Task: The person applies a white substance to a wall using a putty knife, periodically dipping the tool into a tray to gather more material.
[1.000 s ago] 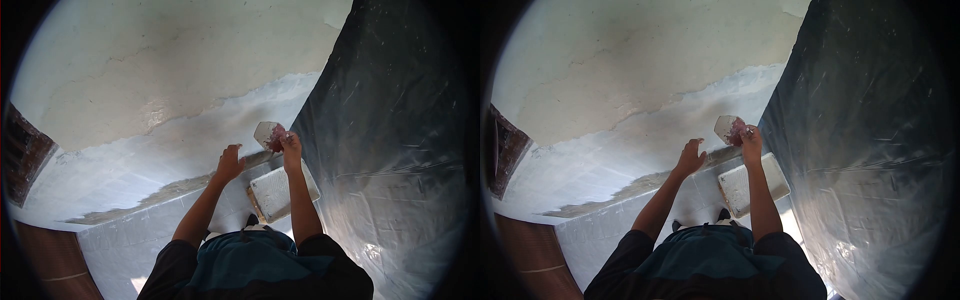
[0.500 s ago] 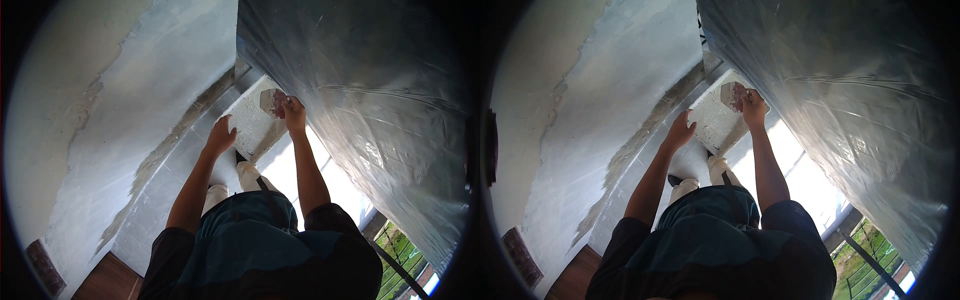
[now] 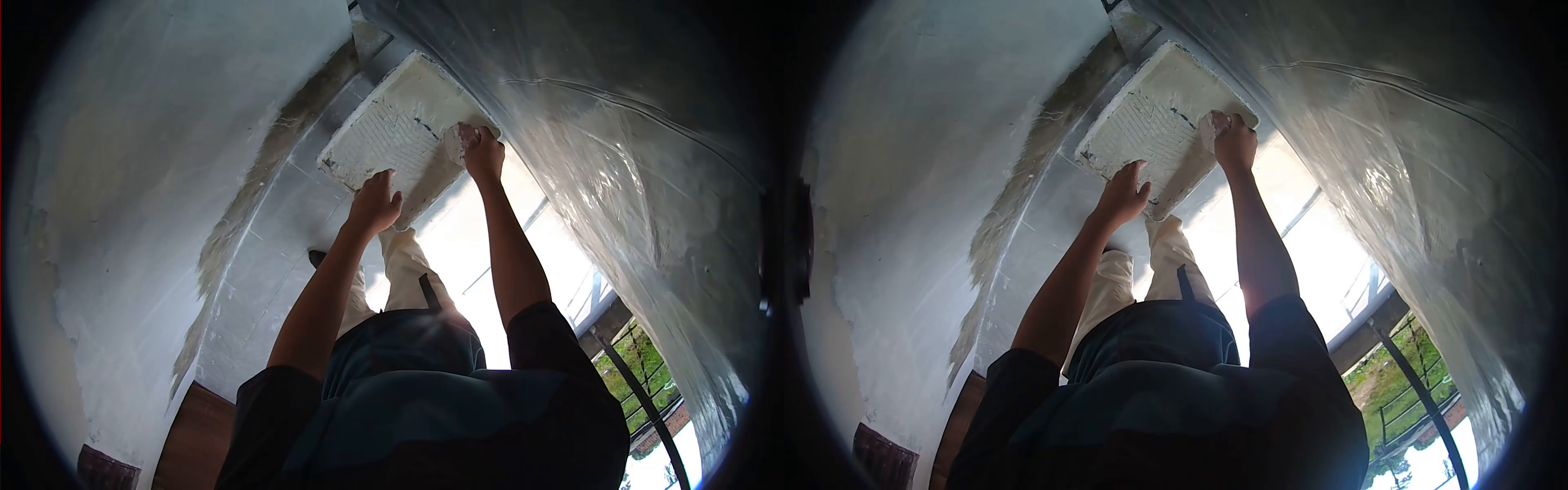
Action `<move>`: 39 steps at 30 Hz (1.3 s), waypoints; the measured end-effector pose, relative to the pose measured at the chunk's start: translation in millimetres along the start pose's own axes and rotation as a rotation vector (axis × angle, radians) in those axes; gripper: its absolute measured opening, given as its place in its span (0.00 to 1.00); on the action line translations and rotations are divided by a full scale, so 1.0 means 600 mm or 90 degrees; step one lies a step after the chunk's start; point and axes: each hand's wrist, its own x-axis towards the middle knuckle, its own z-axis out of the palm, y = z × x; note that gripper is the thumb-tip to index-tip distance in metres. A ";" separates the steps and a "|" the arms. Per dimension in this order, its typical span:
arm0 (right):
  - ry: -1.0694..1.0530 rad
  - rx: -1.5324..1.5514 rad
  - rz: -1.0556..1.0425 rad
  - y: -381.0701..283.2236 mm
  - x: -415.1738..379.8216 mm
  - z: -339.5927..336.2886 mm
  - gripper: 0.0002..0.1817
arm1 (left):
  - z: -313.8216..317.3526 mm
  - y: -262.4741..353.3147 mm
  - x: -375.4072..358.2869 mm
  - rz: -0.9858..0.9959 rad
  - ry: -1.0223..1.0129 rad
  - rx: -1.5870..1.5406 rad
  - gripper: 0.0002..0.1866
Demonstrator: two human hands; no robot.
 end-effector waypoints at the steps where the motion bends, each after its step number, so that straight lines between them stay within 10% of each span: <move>1: -0.006 -0.001 0.004 0.005 0.000 0.010 0.11 | 0.007 -0.005 -0.001 -0.006 0.000 0.006 0.25; 31: -0.068 -0.028 0.056 -0.010 -0.024 0.074 0.17 | 0.045 -0.069 -0.089 -0.072 0.027 -0.053 0.25; 39: -0.210 0.289 0.081 -0.052 -0.061 0.074 0.09 | -0.018 -0.091 -0.140 -0.093 0.095 -0.034 0.25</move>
